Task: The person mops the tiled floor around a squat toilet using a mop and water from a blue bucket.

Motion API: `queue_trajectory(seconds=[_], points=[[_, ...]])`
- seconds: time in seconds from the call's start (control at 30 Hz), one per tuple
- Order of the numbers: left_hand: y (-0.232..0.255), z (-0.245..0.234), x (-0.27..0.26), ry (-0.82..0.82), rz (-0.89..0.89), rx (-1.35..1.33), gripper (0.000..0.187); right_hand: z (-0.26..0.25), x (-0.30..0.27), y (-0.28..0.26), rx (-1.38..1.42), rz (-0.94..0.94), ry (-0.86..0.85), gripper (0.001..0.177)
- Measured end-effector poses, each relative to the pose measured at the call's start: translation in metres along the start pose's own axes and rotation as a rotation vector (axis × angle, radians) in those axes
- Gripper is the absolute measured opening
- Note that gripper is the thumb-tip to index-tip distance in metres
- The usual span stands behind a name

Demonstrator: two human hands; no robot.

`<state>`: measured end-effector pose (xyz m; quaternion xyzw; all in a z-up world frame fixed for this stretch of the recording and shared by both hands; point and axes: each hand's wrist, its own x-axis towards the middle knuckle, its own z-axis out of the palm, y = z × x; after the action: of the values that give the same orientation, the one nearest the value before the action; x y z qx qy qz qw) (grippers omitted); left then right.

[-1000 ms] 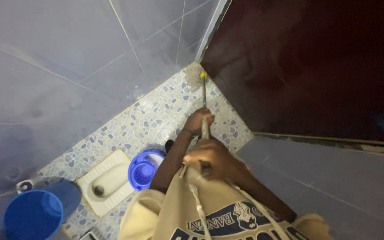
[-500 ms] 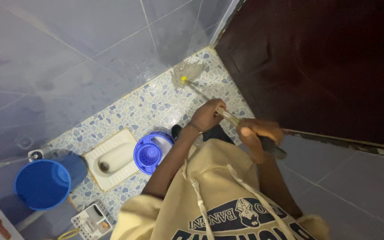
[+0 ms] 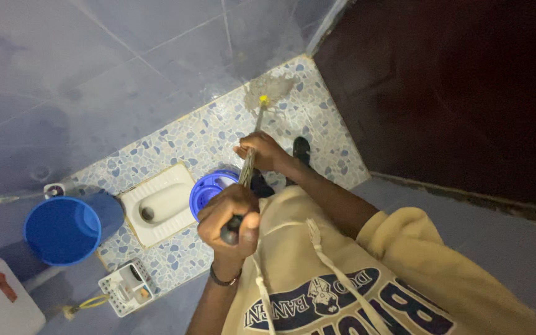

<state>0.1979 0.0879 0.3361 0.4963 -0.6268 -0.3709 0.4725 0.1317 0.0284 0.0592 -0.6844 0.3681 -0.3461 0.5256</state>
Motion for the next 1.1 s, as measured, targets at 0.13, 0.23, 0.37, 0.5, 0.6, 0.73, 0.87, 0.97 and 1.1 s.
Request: queue_trajectory(seconds=[0.13, 0.23, 0.37, 0.5, 0.6, 0.73, 0.87, 0.97, 1.1], points=[[0.000, -0.013, -0.006, 0.166, -0.048, 0.046, 0.039, 0.007, 0.003, -0.002, -0.052, -0.038, 0.041, 0.035], [-0.006, -0.024, -0.003, 0.335, -0.004, -0.053, 0.034, 0.026, 0.006, -0.002, -0.046, 0.082, 0.014, 0.030], [-0.011, -0.044, 0.006, 0.456, -0.172, -0.179, 0.038, 0.034, 0.003, 0.024, -0.004, 0.102, -0.127, 0.022], [-0.021, -0.035, 0.012, 0.507, -0.285, -0.256, 0.041, 0.024, -0.026, 0.055, 0.043, 0.009, -0.118, 0.019], [-0.037, -0.028, 0.014, 0.488, -0.333, -0.245, 0.040, 0.020, -0.053, 0.075, 0.032, 0.186, -0.238, 0.013], [-0.064, -0.011, 0.031, 0.364, -0.343, -0.422, 0.037, 0.018, -0.080, 0.104, -0.030, 0.290, -0.036, 0.019], [-0.073, 0.038, 0.059, 0.295, -0.409, -0.475, 0.037, -0.006, -0.092, 0.142, -0.064, 0.336, 0.220, 0.031], [-0.063, 0.089, 0.089, 0.177, -0.383, -0.410, 0.037, -0.040, -0.092, 0.156, -0.112, 0.206, 0.514, 0.032], [-0.038, 0.136, 0.131, -0.144, -0.340, -0.228, 0.041, -0.093, -0.092, 0.154, -0.088, 0.459, 0.432, 0.013]])
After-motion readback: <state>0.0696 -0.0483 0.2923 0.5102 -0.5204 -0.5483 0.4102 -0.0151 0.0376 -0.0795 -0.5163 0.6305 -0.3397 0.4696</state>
